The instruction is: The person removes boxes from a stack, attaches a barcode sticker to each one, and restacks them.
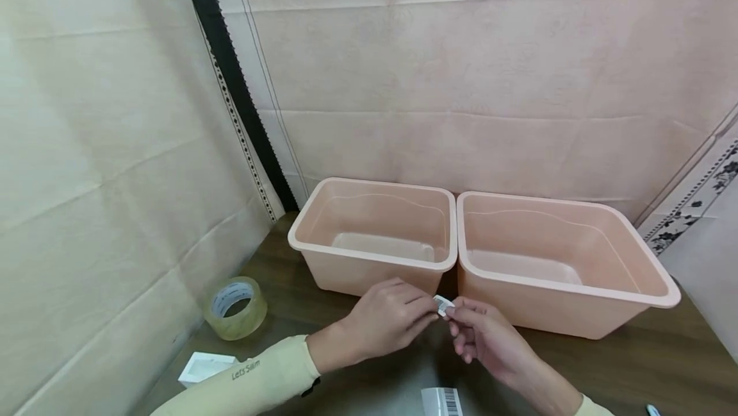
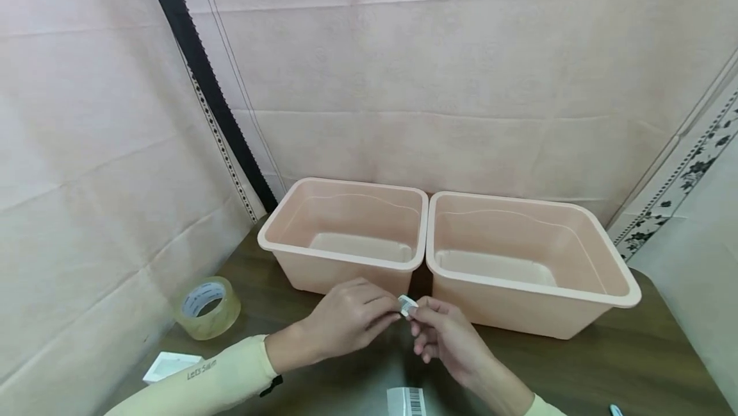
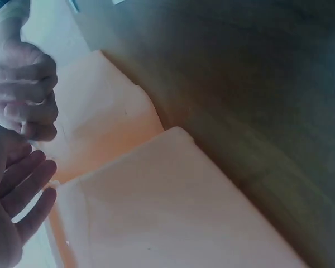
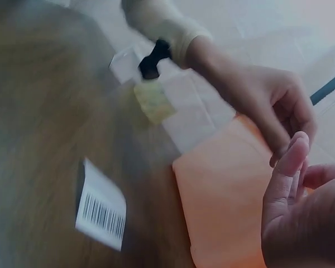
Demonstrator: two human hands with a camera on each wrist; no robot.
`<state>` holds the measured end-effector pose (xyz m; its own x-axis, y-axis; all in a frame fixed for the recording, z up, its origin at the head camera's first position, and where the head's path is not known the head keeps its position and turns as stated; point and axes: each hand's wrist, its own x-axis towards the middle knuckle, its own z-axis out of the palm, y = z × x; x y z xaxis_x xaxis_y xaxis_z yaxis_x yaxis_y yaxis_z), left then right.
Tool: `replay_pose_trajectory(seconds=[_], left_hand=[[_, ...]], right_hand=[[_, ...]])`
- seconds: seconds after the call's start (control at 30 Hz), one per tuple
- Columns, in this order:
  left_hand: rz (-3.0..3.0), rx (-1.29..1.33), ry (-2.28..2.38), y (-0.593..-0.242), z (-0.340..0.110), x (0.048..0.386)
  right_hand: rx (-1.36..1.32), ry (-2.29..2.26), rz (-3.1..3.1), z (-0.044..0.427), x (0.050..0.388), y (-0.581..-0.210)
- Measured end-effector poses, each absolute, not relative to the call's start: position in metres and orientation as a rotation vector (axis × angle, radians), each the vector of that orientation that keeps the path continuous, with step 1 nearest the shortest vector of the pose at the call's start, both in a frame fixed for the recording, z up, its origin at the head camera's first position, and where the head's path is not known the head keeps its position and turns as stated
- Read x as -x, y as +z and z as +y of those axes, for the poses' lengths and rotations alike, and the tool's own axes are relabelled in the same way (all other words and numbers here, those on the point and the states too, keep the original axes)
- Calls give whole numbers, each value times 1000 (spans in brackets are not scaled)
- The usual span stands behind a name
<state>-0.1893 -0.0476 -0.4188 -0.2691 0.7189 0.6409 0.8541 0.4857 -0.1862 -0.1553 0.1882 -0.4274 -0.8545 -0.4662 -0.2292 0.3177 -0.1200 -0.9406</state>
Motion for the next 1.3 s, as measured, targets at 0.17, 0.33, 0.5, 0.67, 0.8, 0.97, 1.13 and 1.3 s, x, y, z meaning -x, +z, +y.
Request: replay_pose_trajectory(seconds=[0.17,0.33,0.5,0.67,0.8,0.97,1.13,1.3], left_hand=[[-2424,1198,-826,-422,-51,196],[-2623,1019,-1575,-430,-56,203],[-2638,983,-1901,-435,-58,209],[-2678,901,-1868,-442,-65,215],[-2675,817,-1883,-443,-74,218],[-2669,718,-1920,-442,-84,219],[-2660,639,-1867,-440,-90,218],[-2623,521,-1829,-439,-95,219]], right_hand=[[212,-1955,1728,192,153,-433],[270,-1871,1776,189,156,-438],[337,-1742,2067,182,162,-440],[341,-1617,2436,166,169,-442],[325,-1585,2650,152,177,-446],[324,-1679,2708,139,185,-449],[365,-1738,2758,126,190,-453],[440,-1718,2905,112,192,-457]])
